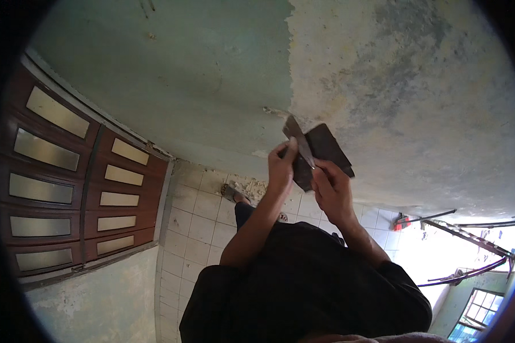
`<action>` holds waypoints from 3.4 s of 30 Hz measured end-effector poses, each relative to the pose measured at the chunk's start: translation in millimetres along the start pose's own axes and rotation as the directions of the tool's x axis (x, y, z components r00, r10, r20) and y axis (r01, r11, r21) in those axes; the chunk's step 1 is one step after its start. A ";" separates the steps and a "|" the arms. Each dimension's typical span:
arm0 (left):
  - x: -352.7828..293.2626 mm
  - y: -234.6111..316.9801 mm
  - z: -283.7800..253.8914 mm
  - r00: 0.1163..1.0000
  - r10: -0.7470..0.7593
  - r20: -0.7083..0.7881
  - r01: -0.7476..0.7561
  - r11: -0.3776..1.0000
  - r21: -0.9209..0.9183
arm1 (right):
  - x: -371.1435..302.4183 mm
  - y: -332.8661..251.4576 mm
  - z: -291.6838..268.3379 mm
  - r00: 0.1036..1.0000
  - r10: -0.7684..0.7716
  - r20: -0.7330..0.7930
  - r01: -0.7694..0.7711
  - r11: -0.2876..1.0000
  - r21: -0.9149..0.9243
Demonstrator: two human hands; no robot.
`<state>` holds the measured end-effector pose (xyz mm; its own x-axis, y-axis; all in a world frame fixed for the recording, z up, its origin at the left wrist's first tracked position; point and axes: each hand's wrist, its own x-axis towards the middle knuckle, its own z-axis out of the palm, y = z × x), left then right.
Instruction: Scraping old paint or plaster from a wall using a metal scraper.
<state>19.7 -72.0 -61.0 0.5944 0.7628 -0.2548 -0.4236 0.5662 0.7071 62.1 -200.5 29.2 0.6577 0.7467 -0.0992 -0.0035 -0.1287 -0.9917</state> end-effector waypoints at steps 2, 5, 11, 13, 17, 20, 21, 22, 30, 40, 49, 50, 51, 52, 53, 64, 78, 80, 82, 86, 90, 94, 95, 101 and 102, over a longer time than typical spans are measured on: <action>10.8 -0.1 3.9 0.999 0.037 -0.036 -0.038 0.999 -0.024 | 3.7 -5.8 -2.8 0.998 0.066 -0.009 -0.066 0.998 0.015; 15.4 12.9 -5.2 0.997 0.067 0.025 -0.065 0.995 -0.077 | 16.6 -7.2 21.6 1.000 -0.007 0.001 0.007 1.000 -0.005; 12.3 -6.3 -8.6 0.997 0.053 0.061 -0.052 0.998 -0.018 | 7.1 -8.0 2.0 0.999 0.046 0.008 -0.046 0.999 0.009; 16.4 19.6 0.8 0.997 0.075 0.005 -0.075 0.997 -0.014 | 19.7 -12.8 16.3 1.000 0.016 0.018 -0.016 1.000 0.015; 7.4 34.7 2.6 0.992 0.111 0.053 -0.104 0.987 -0.120 | 24.4 6.2 22.7 0.986 -0.162 0.034 0.163 0.986 -0.033; 0.5 -3.6 3.6 0.999 0.019 0.035 -0.016 0.998 -0.067 | -2.7 -4.5 -5.8 0.998 0.059 -0.003 -0.059 0.996 0.066; 6.3 -1.9 3.8 0.999 0.021 0.039 -0.018 0.997 -0.070 | 2.9 -7.2 -3.9 0.999 0.054 -0.004 -0.054 0.997 0.064; 16.6 4.2 0.8 0.997 0.069 -0.016 -0.070 0.995 -0.070 | 13.9 -10.0 3.1 0.999 0.037 0.018 -0.038 0.998 0.041; 6.6 3.4 -5.1 0.997 0.076 -0.019 -0.077 0.994 -0.083 | 6.7 -13.3 7.0 1.000 0.000 0.020 0.001 0.999 -0.047; 24.4 59.9 -11.2 0.993 0.115 -0.004 -0.114 0.985 -0.131 | 32.8 -15.3 55.5 0.973 -0.233 0.005 0.231 0.962 -0.148; 8.8 38.5 0.0 0.981 -0.046 0.191 0.069 0.991 -0.115 | 2.5 3.0 36.8 0.965 -0.202 -0.168 0.176 0.971 -0.159; -1.6 51.8 4.9 0.992 -0.042 0.119 0.049 0.997 -0.056 | -0.6 3.5 41.1 0.976 -0.148 -0.161 0.127 0.982 -0.138; -4.3 46.5 4.3 0.992 -0.047 0.114 0.054 0.997 -0.053 | -4.3 0.5 37.1 0.977 -0.141 -0.161 0.120 0.984 -0.135; -6.1 35.8 4.8 0.994 -0.047 0.094 0.050 0.998 -0.035 | -8.5 -4.9 27.6 0.986 -0.071 -0.154 0.056 0.993 -0.099; -4.1 30.6 9.0 0.996 -0.039 0.083 0.041 0.999 -0.017 | -7.8 -10.0 18.0 0.989 -0.011 -0.147 0.002 0.998 -0.064; -10.0 34.0 19.9 0.995 -0.079 0.061 0.078 0.997 0.015 | -7.8 -29.4 4.1 0.996 0.029 -0.088 -0.032 0.999 -0.025; 4.1 64.2 17.9 0.991 -0.030 0.133 0.033 0.999 -0.020 | 9.5 -42.5 37.0 0.983 -0.124 -0.139 0.097 0.977 -0.188; 2.2 74.1 16.0 0.992 0.008 0.126 0.003 0.996 -0.087 | 9.1 -37.9 40.5 0.982 -0.125 -0.140 0.102 0.981 -0.162; -1.8 56.6 8.9 0.996 0.000 0.088 0.002 1.000 -0.029 | 3.0 -37.2 42.1 0.985 -0.134 -0.110 0.118 0.983 -0.143; 5.6 49.7 9.9 0.995 -0.044 0.084 0.043 0.999 0.012 | 4.3 -41.0 35.5 0.989 -0.034 -0.146 0.015 0.992 -0.127; 16.5 69.5 -0.8 0.997 0.055 0.061 -0.050 0.996 -0.075 | 25.6 -32.4 63.2 0.966 -0.239 -0.100 0.204 0.939 -0.278; -3.0 59.6 2.8 0.997 -0.030 0.074 0.031 1.000 -0.005 | 3.1 -37.2 47.2 0.989 -0.071 -0.129 0.049 0.984 -0.172; -3.3 57.6 6.2 0.988 -0.092 0.121 0.089 0.996 0.027 | 5.3 -37.4 44.1 0.990 -0.028 -0.142 0.010 0.992 -0.129; 28.1 96.4 -18.2 0.993 0.117 0.001 -0.116 0.989 -0.093 | 38.5 -39.9 86.8 0.978 -0.202 -0.047 0.187 0.956 -0.226; 26.5 97.2 -20.0 0.995 0.103 -0.015 -0.104 0.989 -0.101 | 37.6 -39.3 88.8 0.976 -0.214 -0.046 0.198 0.951 -0.238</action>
<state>-19.3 9.5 -12.2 0.5372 0.8216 -0.1907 -0.5502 0.5127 0.6591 20.2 -109.3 57.1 0.6772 0.7260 0.1197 0.3062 -0.1301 -0.9430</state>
